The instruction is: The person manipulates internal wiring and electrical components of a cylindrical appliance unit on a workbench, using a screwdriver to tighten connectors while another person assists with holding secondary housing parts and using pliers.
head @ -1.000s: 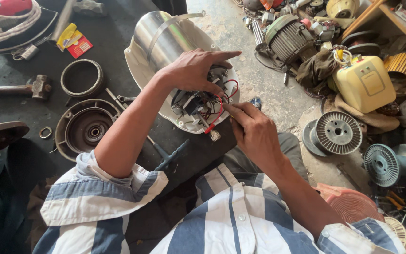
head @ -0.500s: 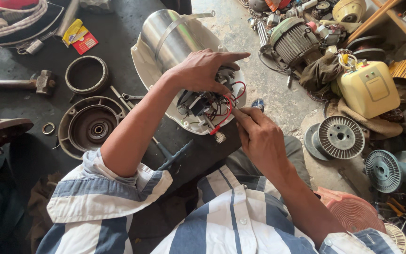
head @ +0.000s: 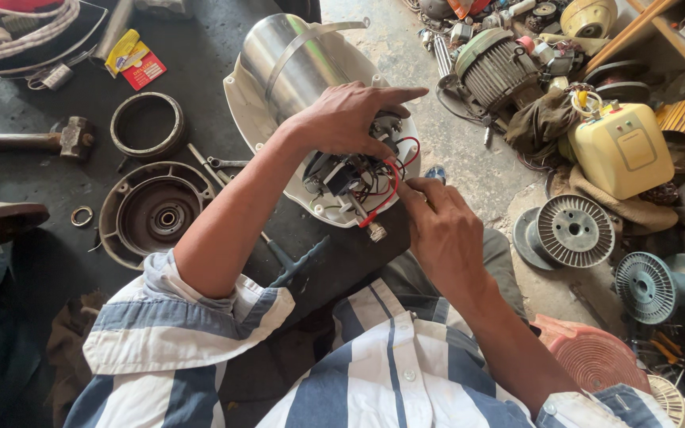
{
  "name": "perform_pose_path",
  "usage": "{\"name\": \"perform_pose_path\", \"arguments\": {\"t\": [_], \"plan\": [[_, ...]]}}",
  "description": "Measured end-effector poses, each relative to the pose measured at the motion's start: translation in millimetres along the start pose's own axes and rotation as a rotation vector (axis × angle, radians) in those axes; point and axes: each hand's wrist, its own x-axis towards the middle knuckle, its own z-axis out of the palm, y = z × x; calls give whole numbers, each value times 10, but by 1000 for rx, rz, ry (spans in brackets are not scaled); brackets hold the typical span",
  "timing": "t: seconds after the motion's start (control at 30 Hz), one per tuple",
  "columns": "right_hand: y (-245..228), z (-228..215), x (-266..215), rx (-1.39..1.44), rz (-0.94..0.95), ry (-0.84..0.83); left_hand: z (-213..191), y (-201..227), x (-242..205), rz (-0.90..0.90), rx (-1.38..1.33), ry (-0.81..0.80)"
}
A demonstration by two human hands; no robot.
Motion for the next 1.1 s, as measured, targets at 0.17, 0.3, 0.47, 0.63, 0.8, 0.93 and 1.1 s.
{"name": "perform_pose_path", "arguments": {"t": [0.17,0.3,0.47,0.63,0.8,0.93,1.1], "plan": [[-31,34,-1,-77,-3,-10,2,19,2,-12,4,-2],[-30,69,29,44,95,-19,36,64,0,-37,50,19],[-105,52,29,7,60,-2,58,67,6,-43,41,42],[-73,42,99,103,186,-62,76,99,37,-84,75,56],[-69,10,73,128,142,-33,18,117,13,-114,64,-8],[-142,-167,-84,178,130,-21,59,58,22,-30,59,39],[-158,-345,-365,298,115,-73,29,9,-5,-20,-52,26]]}}
